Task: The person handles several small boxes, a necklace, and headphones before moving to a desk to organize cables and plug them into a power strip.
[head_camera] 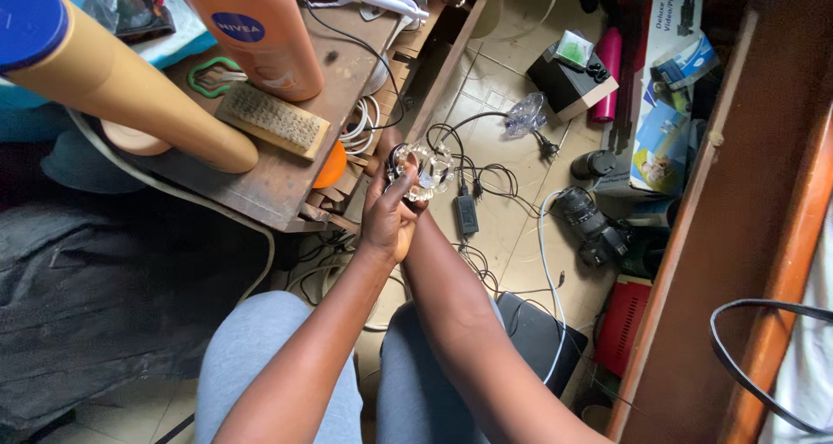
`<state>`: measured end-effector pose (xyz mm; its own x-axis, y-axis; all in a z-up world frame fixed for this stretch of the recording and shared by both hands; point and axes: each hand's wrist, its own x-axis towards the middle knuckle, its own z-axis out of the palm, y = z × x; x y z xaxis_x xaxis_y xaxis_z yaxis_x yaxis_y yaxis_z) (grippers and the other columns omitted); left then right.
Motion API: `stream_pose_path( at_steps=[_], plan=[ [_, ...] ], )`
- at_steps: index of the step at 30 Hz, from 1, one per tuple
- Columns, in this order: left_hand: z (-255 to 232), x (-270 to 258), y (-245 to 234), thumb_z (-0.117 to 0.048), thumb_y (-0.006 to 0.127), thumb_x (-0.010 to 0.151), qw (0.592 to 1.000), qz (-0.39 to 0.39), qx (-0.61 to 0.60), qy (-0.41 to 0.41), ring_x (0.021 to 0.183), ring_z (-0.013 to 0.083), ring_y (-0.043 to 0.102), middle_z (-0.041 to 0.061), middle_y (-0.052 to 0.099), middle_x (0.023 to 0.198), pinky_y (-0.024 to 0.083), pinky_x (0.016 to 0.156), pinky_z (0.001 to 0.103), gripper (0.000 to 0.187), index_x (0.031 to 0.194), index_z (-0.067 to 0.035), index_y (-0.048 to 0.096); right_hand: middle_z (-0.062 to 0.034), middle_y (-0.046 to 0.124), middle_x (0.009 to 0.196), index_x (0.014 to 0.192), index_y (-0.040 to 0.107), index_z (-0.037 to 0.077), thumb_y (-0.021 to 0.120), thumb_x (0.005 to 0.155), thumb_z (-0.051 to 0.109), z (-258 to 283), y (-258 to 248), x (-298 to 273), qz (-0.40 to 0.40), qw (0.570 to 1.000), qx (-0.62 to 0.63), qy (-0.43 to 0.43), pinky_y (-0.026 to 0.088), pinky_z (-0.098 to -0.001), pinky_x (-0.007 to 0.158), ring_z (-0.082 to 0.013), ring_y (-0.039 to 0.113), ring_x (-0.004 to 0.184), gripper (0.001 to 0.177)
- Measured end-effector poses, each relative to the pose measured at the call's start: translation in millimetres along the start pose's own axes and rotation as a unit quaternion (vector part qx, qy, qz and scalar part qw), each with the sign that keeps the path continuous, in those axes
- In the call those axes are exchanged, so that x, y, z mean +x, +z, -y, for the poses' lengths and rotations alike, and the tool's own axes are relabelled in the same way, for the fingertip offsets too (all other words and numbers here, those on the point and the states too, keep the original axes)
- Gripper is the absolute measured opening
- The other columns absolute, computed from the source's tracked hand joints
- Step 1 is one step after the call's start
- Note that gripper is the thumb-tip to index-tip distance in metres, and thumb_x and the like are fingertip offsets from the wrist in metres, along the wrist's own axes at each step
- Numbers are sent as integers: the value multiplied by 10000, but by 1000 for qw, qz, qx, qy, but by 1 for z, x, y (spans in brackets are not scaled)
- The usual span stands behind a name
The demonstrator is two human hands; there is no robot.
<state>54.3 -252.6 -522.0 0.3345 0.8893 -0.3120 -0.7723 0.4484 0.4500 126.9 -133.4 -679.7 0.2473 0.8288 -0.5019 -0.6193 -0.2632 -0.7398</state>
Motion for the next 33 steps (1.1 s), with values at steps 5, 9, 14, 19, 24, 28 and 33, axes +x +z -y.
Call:
stream_pose_path(
  at_steps=[5, 9, 14, 19, 24, 28, 33],
  plan=[
    [8, 1, 16, -176, 738, 952, 999, 31, 17, -10, 810, 95, 557, 9, 587, 966, 469, 702, 257, 313, 1233, -97, 622, -135, 717, 1009, 1235, 582, 3, 597, 1059, 244, 29, -25, 1, 39, 998, 44, -8, 611, -397, 739, -254, 716, 852, 300],
    [19, 12, 31, -176, 725, 933, 1000, 15, 9, -1, 788, 93, 563, -14, 667, 1122, 460, 662, 261, 276, 1159, -104, 584, -134, 720, 1007, 1224, 587, -7, 599, 1064, 240, 68, -70, -4, 72, 989, 127, -34, 610, -398, 745, -254, 719, 855, 294],
    [21, 43, 26, -154, 692, 916, 989, -105, 78, 69, 806, 103, 606, 17, 651, 1036, 451, 598, 265, 307, 1209, -102, 617, -118, 733, 1026, 1212, 627, 40, 594, 1013, 217, 50, -68, -40, 33, 991, 131, -15, 612, -381, 757, -231, 724, 861, 269],
    [21, 62, 17, -158, 697, 943, 983, -137, 55, 106, 901, 127, 639, 38, 659, 1053, 526, 713, 260, 282, 1195, -64, 614, -100, 746, 1004, 1191, 677, 109, 550, 998, 272, 33, -62, -43, -36, 997, 57, -23, 592, -340, 694, -197, 725, 813, 282],
    [4, 53, 17, -236, 710, 921, 989, -126, 56, 56, 833, 126, 610, 25, 629, 988, 478, 629, 271, 279, 1150, -107, 616, -64, 741, 1012, 1186, 699, 77, 516, 1000, 295, 18, -66, -43, -12, 998, -42, -48, 557, -289, 633, -173, 714, 803, 339],
    [-9, 44, 22, -278, 715, 923, 990, -120, 77, -1, 795, 120, 592, 12, 618, 972, 487, 624, 262, 274, 1119, -121, 607, -35, 710, 982, 1157, 681, 75, 533, 1043, 339, 18, -64, -40, -11, 999, -26, -17, 512, -270, 610, -142, 661, 778, 323],
    [-14, 42, 23, -285, 731, 901, 994, -99, 51, -2, 712, 117, 536, 7, 613, 926, 454, 585, 255, 281, 1126, -143, 643, -10, 685, 961, 1158, 691, 67, 504, 1057, 293, -15, -83, -6, 121, 992, 6, -45, 442, -227, 556, -77, 593, 736, 310]
  ],
)
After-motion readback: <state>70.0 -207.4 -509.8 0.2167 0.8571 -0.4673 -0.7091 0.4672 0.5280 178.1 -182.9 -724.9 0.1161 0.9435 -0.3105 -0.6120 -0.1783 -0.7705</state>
